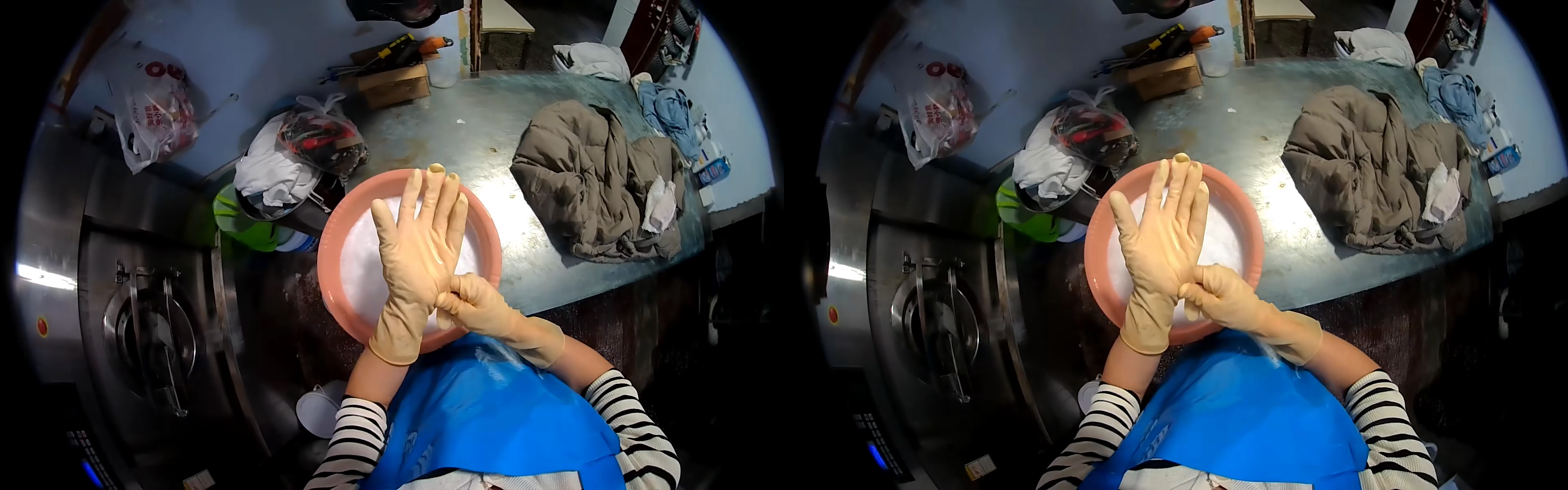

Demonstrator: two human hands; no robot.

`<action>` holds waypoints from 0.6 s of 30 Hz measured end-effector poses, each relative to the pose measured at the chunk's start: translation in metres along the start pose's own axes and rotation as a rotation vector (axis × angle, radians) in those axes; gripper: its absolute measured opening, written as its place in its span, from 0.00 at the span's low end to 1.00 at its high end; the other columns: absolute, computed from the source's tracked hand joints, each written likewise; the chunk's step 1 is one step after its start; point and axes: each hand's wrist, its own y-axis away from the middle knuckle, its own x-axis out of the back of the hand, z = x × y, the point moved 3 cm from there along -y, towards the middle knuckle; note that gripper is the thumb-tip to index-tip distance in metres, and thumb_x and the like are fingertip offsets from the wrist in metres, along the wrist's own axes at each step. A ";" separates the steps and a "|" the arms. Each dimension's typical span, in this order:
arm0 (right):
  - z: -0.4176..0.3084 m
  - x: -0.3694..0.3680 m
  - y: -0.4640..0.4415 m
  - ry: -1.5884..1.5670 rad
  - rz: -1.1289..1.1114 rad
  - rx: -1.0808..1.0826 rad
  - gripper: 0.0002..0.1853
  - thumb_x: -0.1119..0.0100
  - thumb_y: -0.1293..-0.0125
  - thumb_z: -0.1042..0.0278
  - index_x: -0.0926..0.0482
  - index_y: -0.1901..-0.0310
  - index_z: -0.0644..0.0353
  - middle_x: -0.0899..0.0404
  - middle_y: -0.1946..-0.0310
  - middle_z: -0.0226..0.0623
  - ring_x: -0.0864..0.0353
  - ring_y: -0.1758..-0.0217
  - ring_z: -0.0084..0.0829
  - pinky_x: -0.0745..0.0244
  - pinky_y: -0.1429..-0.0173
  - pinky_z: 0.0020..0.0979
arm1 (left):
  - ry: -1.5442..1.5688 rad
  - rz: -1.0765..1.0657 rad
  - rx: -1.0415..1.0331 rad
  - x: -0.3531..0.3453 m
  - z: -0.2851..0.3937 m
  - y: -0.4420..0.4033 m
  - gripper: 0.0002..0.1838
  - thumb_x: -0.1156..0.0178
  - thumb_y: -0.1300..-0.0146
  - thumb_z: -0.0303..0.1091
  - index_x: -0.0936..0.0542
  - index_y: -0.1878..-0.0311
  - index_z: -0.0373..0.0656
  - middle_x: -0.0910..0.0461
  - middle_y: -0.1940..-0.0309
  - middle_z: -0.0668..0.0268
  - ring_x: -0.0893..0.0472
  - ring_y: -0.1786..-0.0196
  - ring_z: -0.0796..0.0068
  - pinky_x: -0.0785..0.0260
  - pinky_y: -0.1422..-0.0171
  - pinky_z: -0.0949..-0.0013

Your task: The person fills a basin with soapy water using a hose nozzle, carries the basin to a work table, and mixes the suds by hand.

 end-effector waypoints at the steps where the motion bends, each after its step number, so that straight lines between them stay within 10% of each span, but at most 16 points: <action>1: 0.003 -0.001 -0.001 0.096 -0.036 0.064 0.13 0.45 0.22 0.63 0.18 0.60 0.64 0.20 0.74 0.31 0.24 0.73 0.20 0.29 0.68 0.24 | 0.018 0.005 0.002 0.000 0.002 0.001 0.49 0.47 0.32 0.68 0.48 0.20 0.43 0.45 0.21 0.58 0.46 0.19 0.58 0.49 0.16 0.56; 11: 0.006 -0.012 -0.009 0.693 -0.367 0.264 0.11 0.43 0.25 0.62 0.19 0.57 0.62 0.19 0.69 0.46 0.19 0.66 0.39 0.25 0.58 0.36 | -0.324 -0.317 -0.103 -0.013 0.006 -0.010 0.51 0.48 0.38 0.77 0.40 0.22 0.49 0.46 0.20 0.62 0.51 0.17 0.58 0.65 0.15 0.49; 16: 0.006 0.035 -0.031 0.287 -0.029 -0.140 0.10 0.42 0.27 0.64 0.19 0.53 0.61 0.17 0.66 0.44 0.16 0.62 0.41 0.22 0.56 0.39 | -1.134 -0.459 -0.018 0.008 -0.006 -0.031 0.27 0.52 0.21 0.48 0.27 0.31 0.36 0.31 0.28 0.53 0.36 0.23 0.67 0.50 0.19 0.63; 18: 0.004 0.057 -0.030 0.721 0.127 0.263 0.10 0.44 0.26 0.65 0.19 0.52 0.62 0.18 0.68 0.38 0.17 0.64 0.31 0.22 0.59 0.33 | -1.445 -0.323 0.173 0.043 -0.002 -0.046 0.26 0.55 0.20 0.47 0.27 0.32 0.36 0.27 0.32 0.52 0.29 0.28 0.62 0.43 0.22 0.65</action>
